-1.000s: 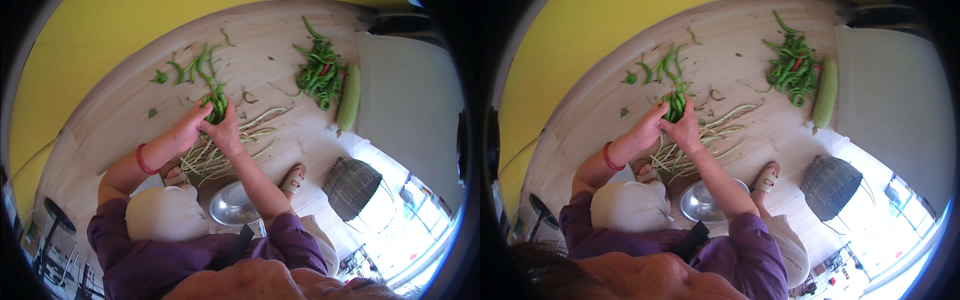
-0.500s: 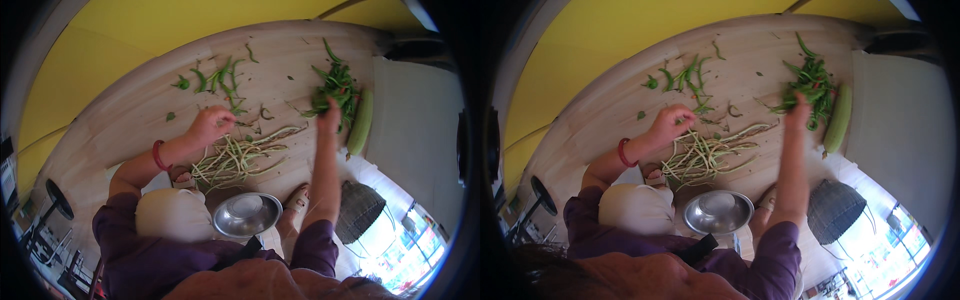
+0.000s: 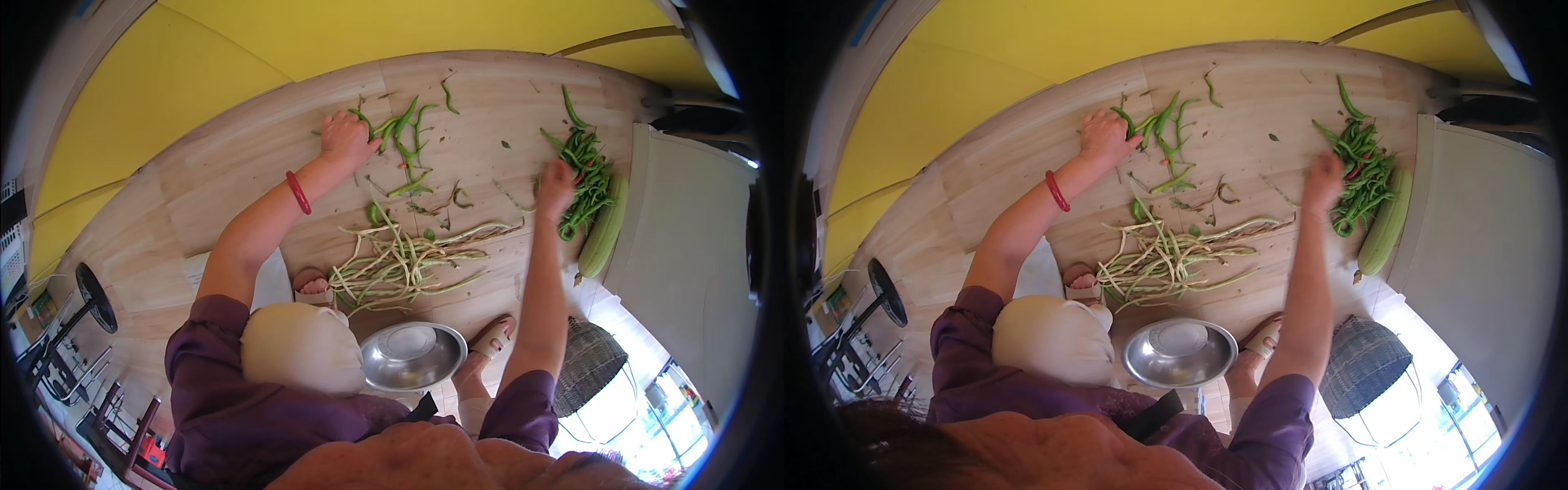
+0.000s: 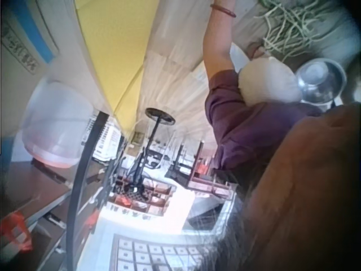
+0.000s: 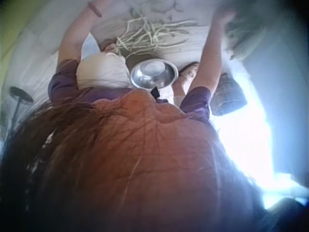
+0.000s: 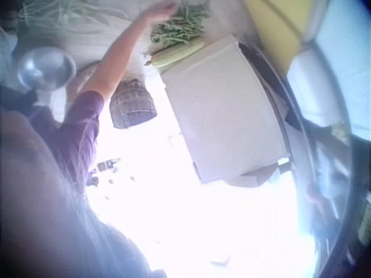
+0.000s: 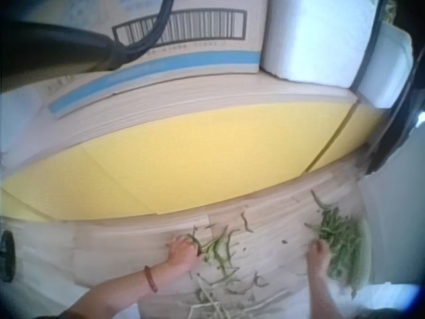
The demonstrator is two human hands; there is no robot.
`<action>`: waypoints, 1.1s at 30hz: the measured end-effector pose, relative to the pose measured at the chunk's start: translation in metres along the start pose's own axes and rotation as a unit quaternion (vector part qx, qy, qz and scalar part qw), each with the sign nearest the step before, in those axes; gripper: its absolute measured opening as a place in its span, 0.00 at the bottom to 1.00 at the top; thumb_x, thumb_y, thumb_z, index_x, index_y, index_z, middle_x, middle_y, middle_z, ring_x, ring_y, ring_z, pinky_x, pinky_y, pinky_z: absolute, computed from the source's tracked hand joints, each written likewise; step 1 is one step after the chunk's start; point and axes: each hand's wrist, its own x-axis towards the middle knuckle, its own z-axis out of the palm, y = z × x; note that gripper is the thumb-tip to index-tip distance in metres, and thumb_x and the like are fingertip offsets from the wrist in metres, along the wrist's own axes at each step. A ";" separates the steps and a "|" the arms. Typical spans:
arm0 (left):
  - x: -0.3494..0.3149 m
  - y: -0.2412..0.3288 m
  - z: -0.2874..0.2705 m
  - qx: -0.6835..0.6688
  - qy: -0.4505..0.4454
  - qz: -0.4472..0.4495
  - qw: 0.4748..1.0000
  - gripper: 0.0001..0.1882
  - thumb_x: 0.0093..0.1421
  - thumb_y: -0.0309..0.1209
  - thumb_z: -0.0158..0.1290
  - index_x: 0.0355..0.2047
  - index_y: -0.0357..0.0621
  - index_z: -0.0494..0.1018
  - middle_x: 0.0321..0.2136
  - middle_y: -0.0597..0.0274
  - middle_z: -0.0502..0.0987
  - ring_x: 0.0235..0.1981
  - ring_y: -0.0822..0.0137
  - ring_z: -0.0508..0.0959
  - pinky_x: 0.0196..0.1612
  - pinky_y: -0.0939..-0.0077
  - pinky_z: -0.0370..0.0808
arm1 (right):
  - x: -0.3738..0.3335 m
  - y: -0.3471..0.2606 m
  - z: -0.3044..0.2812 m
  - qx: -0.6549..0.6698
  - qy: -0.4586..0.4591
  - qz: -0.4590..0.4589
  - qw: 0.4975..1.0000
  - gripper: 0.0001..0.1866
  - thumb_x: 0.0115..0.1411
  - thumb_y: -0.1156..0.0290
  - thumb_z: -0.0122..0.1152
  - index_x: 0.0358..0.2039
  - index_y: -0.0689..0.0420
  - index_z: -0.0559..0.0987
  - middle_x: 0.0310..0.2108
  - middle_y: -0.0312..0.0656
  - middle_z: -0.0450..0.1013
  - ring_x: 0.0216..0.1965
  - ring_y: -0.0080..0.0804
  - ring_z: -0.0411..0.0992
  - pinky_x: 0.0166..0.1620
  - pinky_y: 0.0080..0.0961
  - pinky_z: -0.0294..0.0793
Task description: The person picks up green beans from a pile on the floor, removes the ends and strings by hand, and places the cleaned pieces into a metal bowl.
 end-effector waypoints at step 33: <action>-0.031 -0.064 -0.008 -0.177 0.040 -0.096 0.979 0.12 0.47 0.32 0.53 0.30 0.39 0.68 0.29 0.53 0.72 0.37 0.54 0.71 0.38 0.62 0.70 | -0.012 -0.130 0.112 0.205 -0.332 0.159 0.907 0.13 0.48 0.65 0.50 0.26 0.64 0.73 0.32 0.58 0.73 0.36 0.54 0.71 0.38 0.42 0.69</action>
